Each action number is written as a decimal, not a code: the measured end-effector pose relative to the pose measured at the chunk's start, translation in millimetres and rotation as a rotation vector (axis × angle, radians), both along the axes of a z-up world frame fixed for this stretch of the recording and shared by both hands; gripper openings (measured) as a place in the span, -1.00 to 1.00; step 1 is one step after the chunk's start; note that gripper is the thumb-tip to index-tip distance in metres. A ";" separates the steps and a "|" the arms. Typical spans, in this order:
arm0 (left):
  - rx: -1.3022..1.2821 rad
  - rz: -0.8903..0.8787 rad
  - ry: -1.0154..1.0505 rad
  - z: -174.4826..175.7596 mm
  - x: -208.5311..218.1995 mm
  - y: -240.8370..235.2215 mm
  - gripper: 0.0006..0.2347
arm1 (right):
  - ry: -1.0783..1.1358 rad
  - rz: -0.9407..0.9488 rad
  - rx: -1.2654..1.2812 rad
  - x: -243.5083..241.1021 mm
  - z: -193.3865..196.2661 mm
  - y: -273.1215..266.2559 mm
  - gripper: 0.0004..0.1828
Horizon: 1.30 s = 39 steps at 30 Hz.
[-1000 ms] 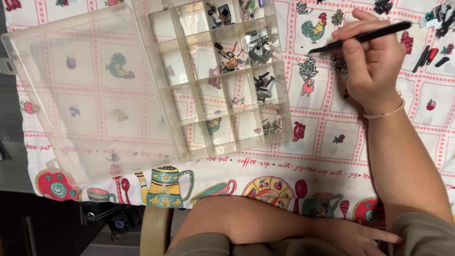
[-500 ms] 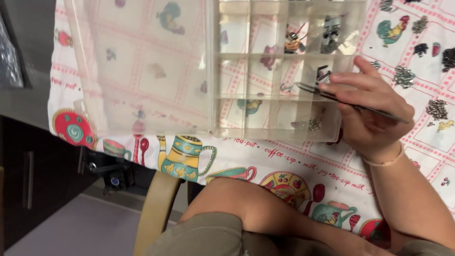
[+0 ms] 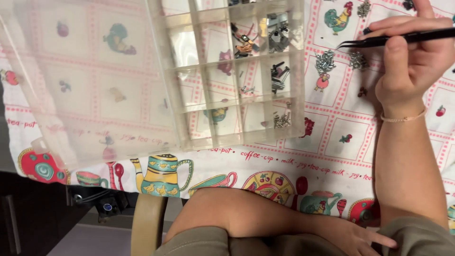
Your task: The person uses tweezers to pick up small metal charms and jewelry findings from a patterned tablecloth and places them into the compartments of a clear plastic organizer box.
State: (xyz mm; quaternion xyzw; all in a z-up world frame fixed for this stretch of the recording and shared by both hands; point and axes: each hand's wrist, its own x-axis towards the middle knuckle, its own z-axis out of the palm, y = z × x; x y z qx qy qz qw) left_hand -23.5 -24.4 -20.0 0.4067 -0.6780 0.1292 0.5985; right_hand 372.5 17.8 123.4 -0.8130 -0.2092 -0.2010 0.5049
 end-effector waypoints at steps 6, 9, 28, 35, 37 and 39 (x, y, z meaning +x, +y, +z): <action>0.181 0.088 -0.289 -12.6 -14.0 -6.0 -0.66 | 0.009 0.045 0.031 3.0 0.2 7.0 -0.72; 0.172 0.069 -0.310 -0.6 -2.3 6.2 -0.70 | 0.029 0.042 0.017 1.9 2.7 9.5 -0.73; 0.086 0.081 -0.300 11.0 12.4 18.3 -0.73 | 0.040 0.016 0.068 1.3 -2.6 2.8 -0.67; 0.122 0.083 -0.304 16.3 17.8 25.0 -0.70 | 0.063 0.027 -0.001 0.0 0.5 7.5 -0.74; 0.131 0.094 -0.290 16.2 17.6 25.3 -0.70 | 0.069 -0.093 0.100 1.4 -0.5 9.3 -0.62; 0.122 0.085 -0.266 21.2 22.6 30.2 -0.70 | 0.049 -0.116 0.187 2.8 -2.7 5.9 -0.69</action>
